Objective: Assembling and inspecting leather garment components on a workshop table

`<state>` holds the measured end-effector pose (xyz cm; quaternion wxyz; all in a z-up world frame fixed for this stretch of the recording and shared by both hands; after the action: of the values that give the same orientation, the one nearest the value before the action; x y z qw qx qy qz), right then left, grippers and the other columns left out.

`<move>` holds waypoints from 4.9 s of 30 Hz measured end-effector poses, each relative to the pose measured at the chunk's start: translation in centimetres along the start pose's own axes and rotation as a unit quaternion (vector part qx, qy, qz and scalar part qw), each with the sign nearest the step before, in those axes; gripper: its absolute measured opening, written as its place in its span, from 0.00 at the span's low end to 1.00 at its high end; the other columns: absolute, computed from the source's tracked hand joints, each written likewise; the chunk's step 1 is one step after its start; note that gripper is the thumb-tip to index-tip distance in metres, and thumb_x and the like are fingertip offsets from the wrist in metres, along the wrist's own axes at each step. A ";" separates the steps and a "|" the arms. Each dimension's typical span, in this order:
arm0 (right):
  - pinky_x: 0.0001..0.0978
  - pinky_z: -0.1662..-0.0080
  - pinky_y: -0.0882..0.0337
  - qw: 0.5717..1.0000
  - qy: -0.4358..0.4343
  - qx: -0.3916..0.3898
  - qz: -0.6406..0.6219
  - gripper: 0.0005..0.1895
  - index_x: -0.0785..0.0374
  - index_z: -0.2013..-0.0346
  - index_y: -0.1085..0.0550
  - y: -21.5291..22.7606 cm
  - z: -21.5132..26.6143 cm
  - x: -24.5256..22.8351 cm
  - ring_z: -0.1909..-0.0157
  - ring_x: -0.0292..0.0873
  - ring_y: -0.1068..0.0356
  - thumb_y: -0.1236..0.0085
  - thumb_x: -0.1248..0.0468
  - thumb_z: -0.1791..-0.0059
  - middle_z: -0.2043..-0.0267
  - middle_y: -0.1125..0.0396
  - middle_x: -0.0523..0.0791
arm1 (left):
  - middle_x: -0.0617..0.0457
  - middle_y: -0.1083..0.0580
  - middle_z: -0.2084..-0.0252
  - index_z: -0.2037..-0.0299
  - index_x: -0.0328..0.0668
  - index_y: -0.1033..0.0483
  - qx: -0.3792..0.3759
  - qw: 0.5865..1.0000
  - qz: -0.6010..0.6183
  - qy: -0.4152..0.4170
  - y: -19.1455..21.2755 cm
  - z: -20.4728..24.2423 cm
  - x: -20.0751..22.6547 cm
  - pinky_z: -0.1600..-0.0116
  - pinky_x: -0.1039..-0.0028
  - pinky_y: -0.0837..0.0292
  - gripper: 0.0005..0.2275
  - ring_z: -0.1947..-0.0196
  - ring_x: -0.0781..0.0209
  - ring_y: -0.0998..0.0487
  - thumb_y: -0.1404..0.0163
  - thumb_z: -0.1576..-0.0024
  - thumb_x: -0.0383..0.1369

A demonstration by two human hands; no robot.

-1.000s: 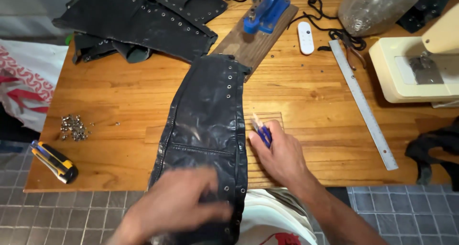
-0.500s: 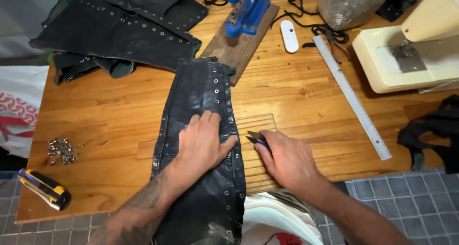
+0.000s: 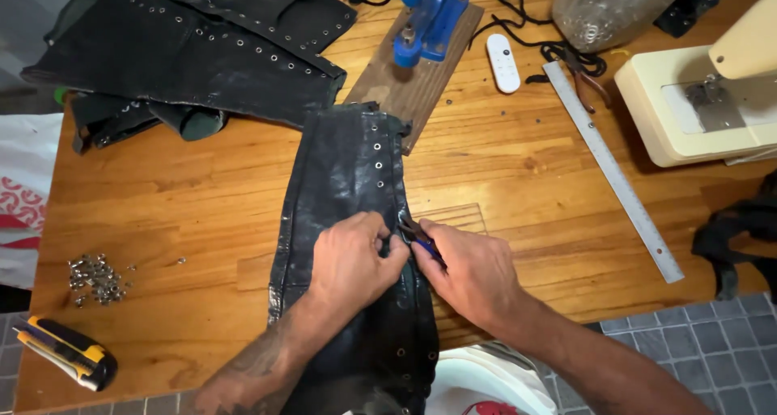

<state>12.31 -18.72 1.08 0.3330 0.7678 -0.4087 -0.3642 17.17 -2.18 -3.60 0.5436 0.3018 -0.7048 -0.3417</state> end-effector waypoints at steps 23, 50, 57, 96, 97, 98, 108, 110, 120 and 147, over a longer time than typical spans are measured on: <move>0.43 0.78 0.33 0.984 -0.024 -0.034 0.173 0.11 0.51 0.55 0.23 -2.3 1.0 -1.5 0.79 0.44 0.28 0.45 0.51 0.47 0.80 0.30 0.40 | 0.59 0.33 0.83 0.82 0.50 0.37 0.057 0.995 0.025 -0.080 1.5 0.3 1.5 0.77 0.57 0.38 0.10 0.84 0.51 0.33 0.48 0.54 0.34; 0.32 0.78 0.36 0.941 -0.021 -0.010 0.338 0.05 0.55 0.59 0.21 -3.5 2.3 -4.8 0.83 0.38 0.34 0.42 0.64 0.49 0.84 0.37 0.36 | 0.58 0.30 0.85 0.87 0.51 0.37 0.007 0.998 0.053 -0.043 1.4 -0.1 1.2 0.75 0.56 0.37 0.12 0.82 0.47 0.30 0.48 0.54 0.34; 0.31 0.77 0.35 0.937 0.003 -0.020 0.350 0.11 0.60 0.55 0.20 -3.7 2.0 -5.2 0.81 0.37 0.34 0.43 0.65 0.51 0.83 0.38 0.35 | 0.59 0.31 0.85 0.86 0.50 0.38 0.001 0.998 0.050 -0.046 1.4 -0.2 1.2 0.76 0.56 0.39 0.13 0.83 0.48 0.32 0.47 0.52 0.34; 0.52 0.76 0.39 0.955 -0.202 -0.205 0.077 0.16 0.53 0.69 0.37 -0.8 2.2 -1.4 0.80 0.58 0.32 0.59 0.50 0.42 0.84 0.33 0.46 | 0.62 0.26 0.84 0.83 0.53 0.28 -0.035 0.996 0.082 -0.017 1.5 -0.7 0.5 0.71 0.66 0.32 0.05 0.82 0.60 0.27 0.47 0.57 0.34; 0.62 0.67 0.40 0.924 -0.284 -0.253 -0.049 0.15 0.55 0.65 0.38 -0.8 2.5 -0.9 0.74 0.68 0.33 0.65 0.50 0.42 0.81 0.31 0.52 | 0.63 0.28 0.84 0.83 0.52 0.28 -0.024 0.994 0.100 -0.021 1.8 -0.7 0.5 0.71 0.69 0.33 0.05 0.83 0.63 0.29 0.47 0.57 0.32; 0.62 0.67 0.40 0.924 -0.281 -0.253 -0.050 0.15 0.55 0.65 0.38 0.2 1.6 -1.5 0.74 0.68 0.33 0.65 0.50 0.42 0.81 0.31 0.52 | 0.63 0.28 0.84 0.83 0.52 0.28 -0.022 0.995 0.099 -0.020 2.2 -0.8 0.8 0.71 0.69 0.33 0.05 0.83 0.63 0.29 0.47 0.57 0.32; 0.35 0.63 0.26 0.891 -0.349 -0.129 -0.260 0.16 0.51 0.54 0.27 0.4 4.5 -3.4 0.70 0.41 0.22 0.53 0.47 0.49 0.65 0.18 0.37 | 0.66 0.35 0.84 0.79 0.49 0.24 0.055 0.968 0.234 0.073 7.7 1.1 3.4 0.74 0.82 0.41 0.06 0.81 0.78 0.40 0.48 0.51 0.27; 0.37 0.58 0.25 0.898 -0.352 -0.120 -0.235 0.19 0.49 0.53 0.26 0.4 4.7 -2.7 0.61 0.46 0.18 0.47 0.44 0.52 0.64 0.19 0.41 | 0.66 0.35 0.83 0.78 0.47 0.24 0.090 0.959 0.257 0.074 8.4 2.0 3.7 0.75 0.82 0.42 0.07 0.82 0.78 0.41 0.48 0.49 0.27; 0.30 0.72 0.40 0.926 -0.282 -0.132 -0.212 0.08 0.55 0.69 0.20 5.1 2.1 0.3 0.77 0.34 0.45 0.30 0.57 0.56 0.82 0.40 0.38 | 0.63 0.27 0.79 0.70 0.52 0.23 0.072 0.981 0.175 0.054 14.4 4.7 7.0 0.68 0.74 0.32 0.05 0.78 0.70 0.30 0.45 0.44 0.37; 0.57 0.49 0.29 0.862 -0.198 -0.423 0.198 0.27 0.51 0.47 0.33 4.9 3.4 6.8 0.47 0.64 0.26 0.43 0.45 0.56 0.53 0.24 0.54 | 0.44 0.30 0.57 0.67 0.45 0.28 0.131 0.961 -0.221 -0.100 5.1 9.0 10.4 0.47 0.54 0.39 0.03 0.54 0.42 0.32 0.52 0.48 0.27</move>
<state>10.36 -27.52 1.35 0.6030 0.3676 -0.4163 -0.5726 5.84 -6.06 4.79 0.3372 0.4833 -0.7094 -0.3867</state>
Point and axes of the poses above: each hand's wrist, its own z-axis away from the middle knuckle, its own y-axis out of the back of the hand, x = y × z, the point moved 5 cm from there along -z, towards the middle knuckle
